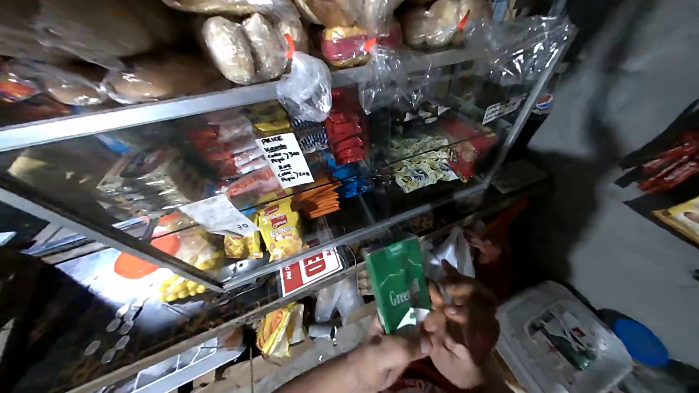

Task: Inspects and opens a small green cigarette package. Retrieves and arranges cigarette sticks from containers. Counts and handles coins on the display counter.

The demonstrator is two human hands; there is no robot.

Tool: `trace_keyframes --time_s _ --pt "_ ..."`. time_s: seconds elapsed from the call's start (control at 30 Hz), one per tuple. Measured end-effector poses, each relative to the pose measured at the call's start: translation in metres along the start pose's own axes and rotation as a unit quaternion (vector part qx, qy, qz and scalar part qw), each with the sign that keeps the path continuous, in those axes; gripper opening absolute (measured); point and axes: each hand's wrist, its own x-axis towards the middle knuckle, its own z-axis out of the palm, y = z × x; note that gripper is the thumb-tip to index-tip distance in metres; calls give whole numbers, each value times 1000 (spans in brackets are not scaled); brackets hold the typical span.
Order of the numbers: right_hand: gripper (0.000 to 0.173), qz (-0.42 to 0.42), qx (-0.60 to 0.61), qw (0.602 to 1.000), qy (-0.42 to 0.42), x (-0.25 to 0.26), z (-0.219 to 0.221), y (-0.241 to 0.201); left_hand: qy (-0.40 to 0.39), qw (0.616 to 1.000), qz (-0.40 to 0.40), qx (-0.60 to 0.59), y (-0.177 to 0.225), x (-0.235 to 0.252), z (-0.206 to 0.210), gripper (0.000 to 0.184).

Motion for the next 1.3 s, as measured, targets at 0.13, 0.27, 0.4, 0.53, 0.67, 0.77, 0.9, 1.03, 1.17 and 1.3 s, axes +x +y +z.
trace_keyframes --time_s 0.13,0.27,0.4,0.53,0.67,0.77,0.9,1.03,1.17,1.3 --pt "18 -93 -47 993 -61 14 -16 -3 -3 995 -30 93 21 -19 -4 40" --pt "11 68 99 991 -51 20 -25 -22 28 992 74 100 9 -17 -63 69" --pt "33 124 129 983 49 3 -19 -10 144 986 43 72 -5 8 -24 45" --pt "18 99 95 988 70 -13 -45 4 68 993 39 93 -23 30 -40 51" --pt "18 132 96 984 66 -34 -74 17 47 997 56 -2 -40 49 -62 52" --pt "14 175 91 980 41 -41 -105 15 72 995 -24 -62 -62 71 -51 43" --pt "20 228 77 970 20 -52 -141 14 54 996 -69 -17 -97 99 -21 37" --pt "43 375 177 910 -14 -52 -173 20 -9 998 -40 40 -138 118 -28 40" --pt "53 413 110 902 -60 -51 -194 28 73 995 -61 40 -176 124 -5 44" --pt "39 362 3 931 -53 -63 -200 40 167 974 -85 130 -178 128 -1 44"
